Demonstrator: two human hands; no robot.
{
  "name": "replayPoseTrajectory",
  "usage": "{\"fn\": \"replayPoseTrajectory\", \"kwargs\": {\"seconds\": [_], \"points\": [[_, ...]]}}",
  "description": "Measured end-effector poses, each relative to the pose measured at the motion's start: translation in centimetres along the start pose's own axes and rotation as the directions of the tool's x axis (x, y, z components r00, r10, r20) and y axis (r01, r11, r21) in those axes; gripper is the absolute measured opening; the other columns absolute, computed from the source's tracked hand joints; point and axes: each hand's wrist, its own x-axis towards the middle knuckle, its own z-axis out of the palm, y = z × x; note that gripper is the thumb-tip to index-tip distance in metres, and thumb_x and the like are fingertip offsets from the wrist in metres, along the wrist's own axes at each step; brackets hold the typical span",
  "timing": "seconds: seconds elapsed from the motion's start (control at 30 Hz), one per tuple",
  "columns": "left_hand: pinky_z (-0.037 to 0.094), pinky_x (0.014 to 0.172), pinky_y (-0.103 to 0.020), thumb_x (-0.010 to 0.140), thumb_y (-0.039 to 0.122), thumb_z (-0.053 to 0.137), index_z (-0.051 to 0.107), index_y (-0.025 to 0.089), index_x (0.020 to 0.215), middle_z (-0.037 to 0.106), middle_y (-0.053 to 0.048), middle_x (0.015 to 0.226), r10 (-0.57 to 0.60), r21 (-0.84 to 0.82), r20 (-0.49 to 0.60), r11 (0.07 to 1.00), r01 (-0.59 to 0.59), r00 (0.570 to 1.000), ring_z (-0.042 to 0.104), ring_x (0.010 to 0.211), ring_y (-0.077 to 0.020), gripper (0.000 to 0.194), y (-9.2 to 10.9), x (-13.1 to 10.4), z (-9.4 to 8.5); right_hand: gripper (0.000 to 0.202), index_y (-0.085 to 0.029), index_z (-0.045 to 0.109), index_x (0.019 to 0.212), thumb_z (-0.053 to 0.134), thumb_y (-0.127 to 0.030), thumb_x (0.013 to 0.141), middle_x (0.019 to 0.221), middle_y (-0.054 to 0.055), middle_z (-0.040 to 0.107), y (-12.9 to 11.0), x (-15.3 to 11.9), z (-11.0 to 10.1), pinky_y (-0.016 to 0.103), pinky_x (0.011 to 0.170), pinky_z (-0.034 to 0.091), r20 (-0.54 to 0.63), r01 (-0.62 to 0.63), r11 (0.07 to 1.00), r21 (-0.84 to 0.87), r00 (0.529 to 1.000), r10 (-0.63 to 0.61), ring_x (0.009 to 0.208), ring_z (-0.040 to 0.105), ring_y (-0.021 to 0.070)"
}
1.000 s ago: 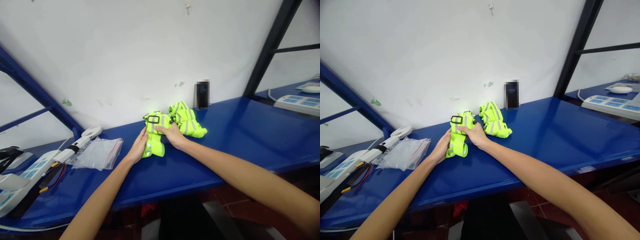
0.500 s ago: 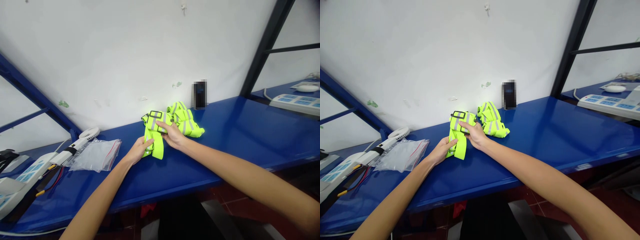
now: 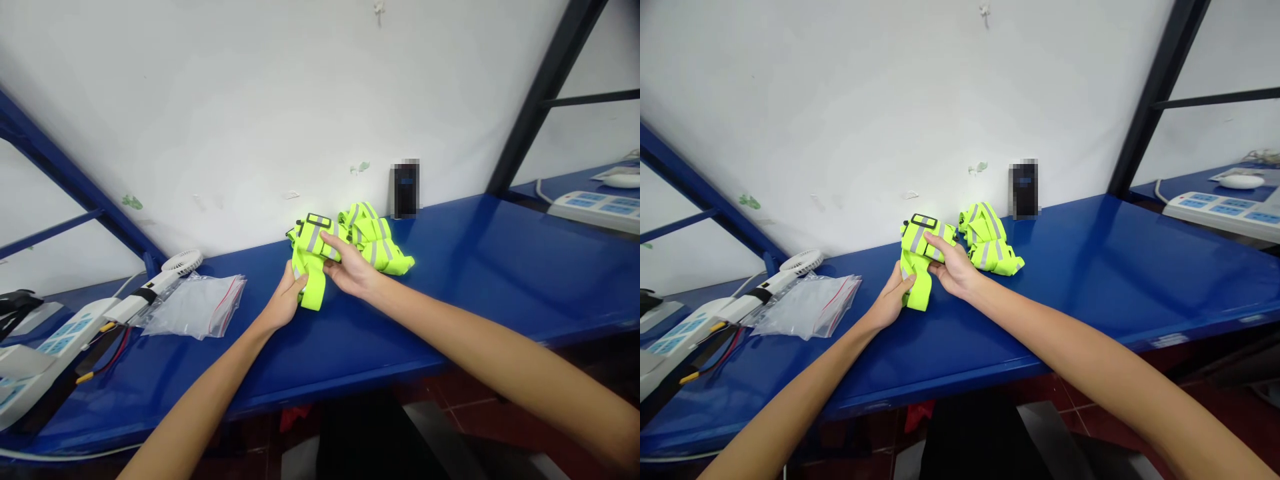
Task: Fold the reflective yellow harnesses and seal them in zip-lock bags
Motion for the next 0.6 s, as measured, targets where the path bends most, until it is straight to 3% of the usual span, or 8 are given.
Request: {"fn": "replayPoseTrajectory", "kwargs": {"seconds": [0.1, 0.2, 0.3, 0.4, 0.6], "points": [[0.042, 0.085, -0.026, 0.081, 0.019, 0.05, 0.043, 0.024, 0.127, 0.056, -0.002, 0.118, -0.031, 0.027, -0.03, 0.999, 0.032, 0.999, 0.054, 0.099, -0.0162, 0.047, 0.5, -0.3, 0.0, 0.015, -0.018, 0.07, 0.095, 0.07, -0.026, 0.082, 0.097, 0.003, 0.076, 0.0, 0.1, 0.1, 0.031, 0.081, 0.059, -0.006, 0.012, 1.0, 0.015, 1.0, -0.012, 0.089, 0.071, 0.0193], [0.041, 0.07, -0.024, 0.078, 0.015, 0.048, 0.025, 0.031, 0.138, 0.056, -0.001, 0.112, 0.009, 0.007, -0.088, 1.0, -0.009, 0.996, 0.054, 0.078, -0.0125, 0.066, 0.9, -0.6, 0.1, 0.017, -0.018, 0.07, 0.097, 0.07, -0.026, 0.082, 0.098, 0.003, 0.076, 0.0, 0.3, 0.0, 0.032, 0.082, 0.059, 0.007, 0.027, 0.998, 0.051, 1.0, -0.027, 0.09, 0.071, 0.0198], [0.036, 0.06, -0.023, 0.08, 0.015, 0.045, 0.032, 0.028, 0.123, 0.054, 0.003, 0.09, 0.076, 0.076, -0.142, 0.995, -0.066, 0.987, 0.045, 0.06, -0.01, 0.046, 1.0, -0.6, 0.1, 0.019, -0.018, 0.07, 0.099, 0.07, -0.027, 0.082, 0.098, 0.004, 0.076, 0.0, 0.4, -0.2, 0.033, 0.083, 0.059, -0.004, 0.053, 0.996, 0.071, 0.999, -0.053, 0.091, 0.071, 0.0205], [0.033, 0.062, -0.024, 0.08, 0.013, 0.042, 0.044, 0.022, 0.091, 0.047, 0.003, 0.078, 0.203, 0.285, -0.118, 0.944, -0.163, 0.972, 0.041, 0.063, -0.0115, 0.015, 1.1, -0.6, 0.0, 0.02, -0.018, 0.069, 0.1, 0.07, -0.027, 0.082, 0.099, 0.004, 0.076, 0.0, 0.4, -0.3, 0.034, 0.084, 0.059, -0.002, 0.07, 0.995, 0.068, 0.998, -0.07, 0.092, 0.071, 0.0206], [0.03, 0.063, -0.027, 0.081, 0.013, 0.036, 0.043, 0.02, 0.076, 0.041, 0.002, 0.071, 0.283, 0.376, -0.142, 0.902, -0.213, 0.949, 0.038, 0.066, -0.014, 0.011, 1.4, -0.6, -0.2, 0.021, -0.018, 0.069, 0.1, 0.072, -0.027, 0.08, 0.101, 0.004, 0.075, 0.5, 0.0, -0.4, 0.033, 0.085, 0.059, 0.031, 0.057, 0.997, 0.045, 0.998, -0.059, 0.095, 0.071, 0.0205]]}}
